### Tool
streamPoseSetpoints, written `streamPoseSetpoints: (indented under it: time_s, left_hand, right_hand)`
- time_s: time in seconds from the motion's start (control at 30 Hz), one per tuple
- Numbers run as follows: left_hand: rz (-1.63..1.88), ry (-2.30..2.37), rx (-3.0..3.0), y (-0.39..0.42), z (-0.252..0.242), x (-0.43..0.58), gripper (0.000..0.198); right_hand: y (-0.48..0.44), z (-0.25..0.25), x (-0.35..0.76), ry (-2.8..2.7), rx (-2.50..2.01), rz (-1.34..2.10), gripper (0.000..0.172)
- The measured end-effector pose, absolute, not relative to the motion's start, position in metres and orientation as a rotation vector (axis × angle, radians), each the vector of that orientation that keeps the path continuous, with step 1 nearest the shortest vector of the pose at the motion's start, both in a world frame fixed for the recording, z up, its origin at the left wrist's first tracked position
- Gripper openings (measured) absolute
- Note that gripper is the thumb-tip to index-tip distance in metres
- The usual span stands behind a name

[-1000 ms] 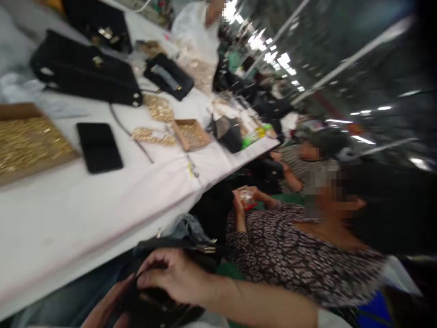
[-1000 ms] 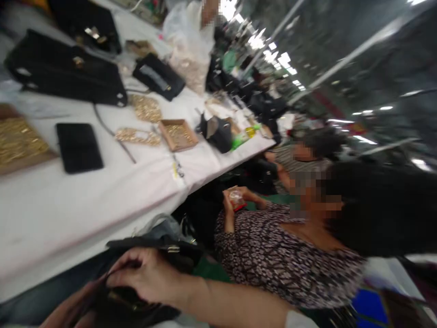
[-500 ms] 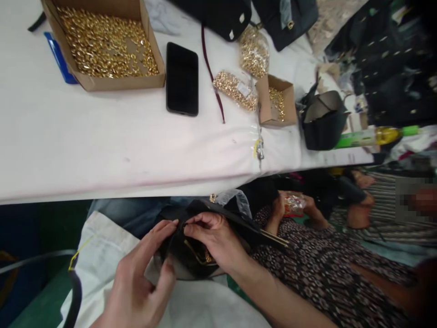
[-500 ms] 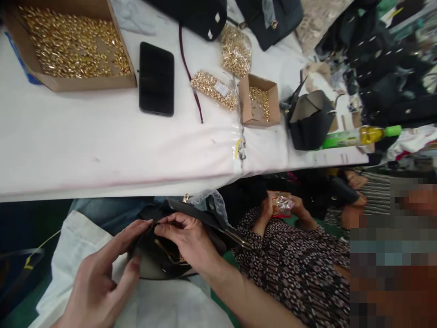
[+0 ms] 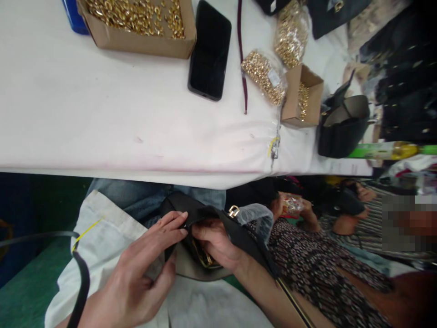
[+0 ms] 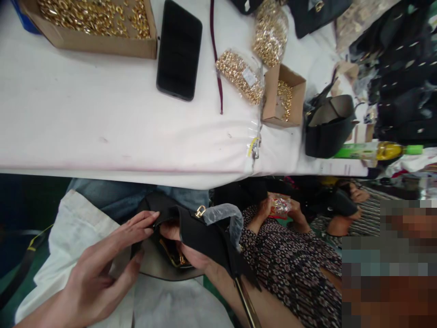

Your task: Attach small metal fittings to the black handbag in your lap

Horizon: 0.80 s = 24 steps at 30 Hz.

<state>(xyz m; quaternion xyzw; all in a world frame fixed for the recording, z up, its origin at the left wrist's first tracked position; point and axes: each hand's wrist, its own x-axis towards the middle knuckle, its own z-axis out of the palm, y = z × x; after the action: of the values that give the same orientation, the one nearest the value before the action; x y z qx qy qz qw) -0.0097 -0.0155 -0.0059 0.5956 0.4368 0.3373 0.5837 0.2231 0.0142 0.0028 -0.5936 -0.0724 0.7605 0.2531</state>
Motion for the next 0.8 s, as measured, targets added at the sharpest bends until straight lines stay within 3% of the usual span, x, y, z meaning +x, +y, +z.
streamPoseSetpoints:
  time_s: [0.53, 0.8]
  left_hand:
    - [0.844, 0.988, 1.332, -0.018, -0.009, -0.012, 0.057]
    - [0.782, 0.994, 1.046, -0.014, -0.01, -0.003, 0.054]
  right_hand:
    - [0.022, -0.007, 0.221, -0.078, -1.558, 2.196, 0.06]
    - [0.024, 0.004, 0.22, -0.06, -1.605, 2.104, 0.044]
